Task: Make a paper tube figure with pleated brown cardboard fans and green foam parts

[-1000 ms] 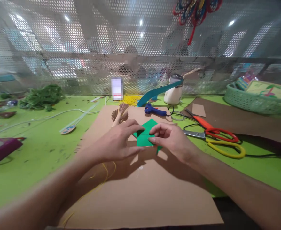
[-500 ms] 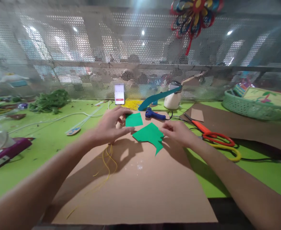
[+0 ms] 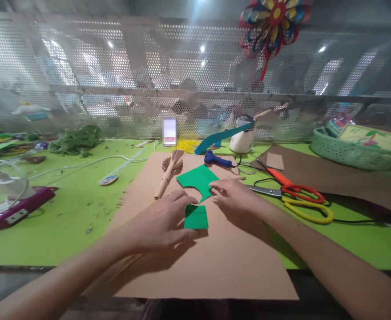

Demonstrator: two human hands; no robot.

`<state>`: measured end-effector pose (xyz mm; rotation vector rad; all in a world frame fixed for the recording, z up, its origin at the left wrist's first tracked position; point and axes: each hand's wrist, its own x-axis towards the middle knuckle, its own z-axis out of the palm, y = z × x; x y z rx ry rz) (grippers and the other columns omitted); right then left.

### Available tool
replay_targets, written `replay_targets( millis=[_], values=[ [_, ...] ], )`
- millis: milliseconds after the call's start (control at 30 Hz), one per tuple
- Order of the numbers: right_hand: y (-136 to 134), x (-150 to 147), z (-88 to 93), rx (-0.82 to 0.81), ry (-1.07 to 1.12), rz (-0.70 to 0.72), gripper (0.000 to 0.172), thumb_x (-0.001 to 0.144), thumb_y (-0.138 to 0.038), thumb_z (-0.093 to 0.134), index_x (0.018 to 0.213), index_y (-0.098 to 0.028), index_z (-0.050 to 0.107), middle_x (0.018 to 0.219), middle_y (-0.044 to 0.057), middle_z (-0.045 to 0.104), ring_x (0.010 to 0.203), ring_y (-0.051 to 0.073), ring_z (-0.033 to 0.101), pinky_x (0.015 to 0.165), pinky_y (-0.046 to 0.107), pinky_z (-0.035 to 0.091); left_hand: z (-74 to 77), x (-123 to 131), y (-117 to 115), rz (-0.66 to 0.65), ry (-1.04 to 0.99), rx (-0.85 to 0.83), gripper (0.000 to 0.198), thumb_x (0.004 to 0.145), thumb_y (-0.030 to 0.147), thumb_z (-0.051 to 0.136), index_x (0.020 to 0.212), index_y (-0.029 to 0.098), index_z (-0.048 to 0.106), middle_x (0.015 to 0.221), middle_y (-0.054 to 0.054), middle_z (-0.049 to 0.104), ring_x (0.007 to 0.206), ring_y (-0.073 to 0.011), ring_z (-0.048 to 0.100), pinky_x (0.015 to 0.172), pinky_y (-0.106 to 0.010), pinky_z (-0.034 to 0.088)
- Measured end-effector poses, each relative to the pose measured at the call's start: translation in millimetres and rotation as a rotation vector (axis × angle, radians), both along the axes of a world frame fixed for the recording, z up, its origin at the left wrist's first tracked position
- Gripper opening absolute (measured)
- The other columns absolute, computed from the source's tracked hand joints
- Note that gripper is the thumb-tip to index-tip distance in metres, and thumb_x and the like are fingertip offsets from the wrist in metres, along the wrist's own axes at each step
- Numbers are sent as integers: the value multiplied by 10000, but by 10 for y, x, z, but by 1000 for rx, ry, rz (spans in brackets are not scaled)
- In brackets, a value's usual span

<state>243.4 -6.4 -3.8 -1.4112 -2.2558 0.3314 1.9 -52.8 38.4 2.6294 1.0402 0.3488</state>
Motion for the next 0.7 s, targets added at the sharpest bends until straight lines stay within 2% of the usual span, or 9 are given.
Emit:
replay_targets(
  millis=[100, 233, 333, 433, 500, 633, 700],
  values=[
    [17, 30, 31, 62, 110, -61, 269, 838, -213, 529, 1038, -187, 707, 1001, 82, 723, 860, 207, 627, 751, 293, 441, 21, 94, 40, -6, 67, -13, 403, 828, 474, 553, 1120, 195, 546, 1079, -101, 560, 992, -278, 552, 808, -402, 470],
    [95, 209, 160, 205, 254, -196, 253, 850, -238, 505, 973, -158, 711, 956, 79, 725, 750, 181, 632, 696, 281, 470, 11, 162, 184, -10, 101, 18, 404, 824, 485, 547, 1102, 193, 548, 1025, -93, 562, 956, -279, 545, 807, -410, 449],
    [207, 487, 293, 336, 346, -347, 262, 852, -304, 509, 927, -147, 706, 888, 84, 727, 739, 195, 641, 677, 294, 487, -54, 205, 245, 1, 136, 19, 363, 801, 462, 578, 1043, 192, 569, 973, -79, 570, 931, -278, 538, 780, -399, 437],
    [353, 875, 405, 416, 396, -498, 299, 860, -361, 504, 912, -136, 694, 798, 86, 721, 714, 209, 648, 642, 309, 496, -133, 228, 239, 25, 85, 26, 212, 773, 350, 604, 932, 212, 573, 974, -51, 557, 881, -236, 532, 747, -356, 427],
    [463, 1144, 439, 420, 397, -561, 299, 867, -365, 502, 895, -133, 689, 780, 83, 716, 696, 202, 649, 622, 300, 499, -164, 230, 212, 30, 55, 34, 125, 780, 290, 574, 880, 215, 573, 966, -43, 551, 849, -216, 530, 733, -343, 421],
    [695, 1549, 387, 311, 314, -622, 260, 907, -334, 518, 873, -126, 671, 772, 53, 695, 660, 170, 643, 610, 292, 517, -177, 224, 171, 17, 58, 82, 123, 802, 291, 540, 894, 230, 594, 939, -47, 556, 862, -227, 530, 724, -344, 422],
    [798, 1665, 332, 218, 239, -628, 218, 925, -318, 549, 981, -129, 642, 900, 46, 679, 735, 159, 649, 666, 316, 542, -189, 223, 175, 27, 65, 146, 136, 781, 300, 561, 895, 235, 600, 934, -51, 563, 868, -238, 531, 726, -353, 423]
  ],
)
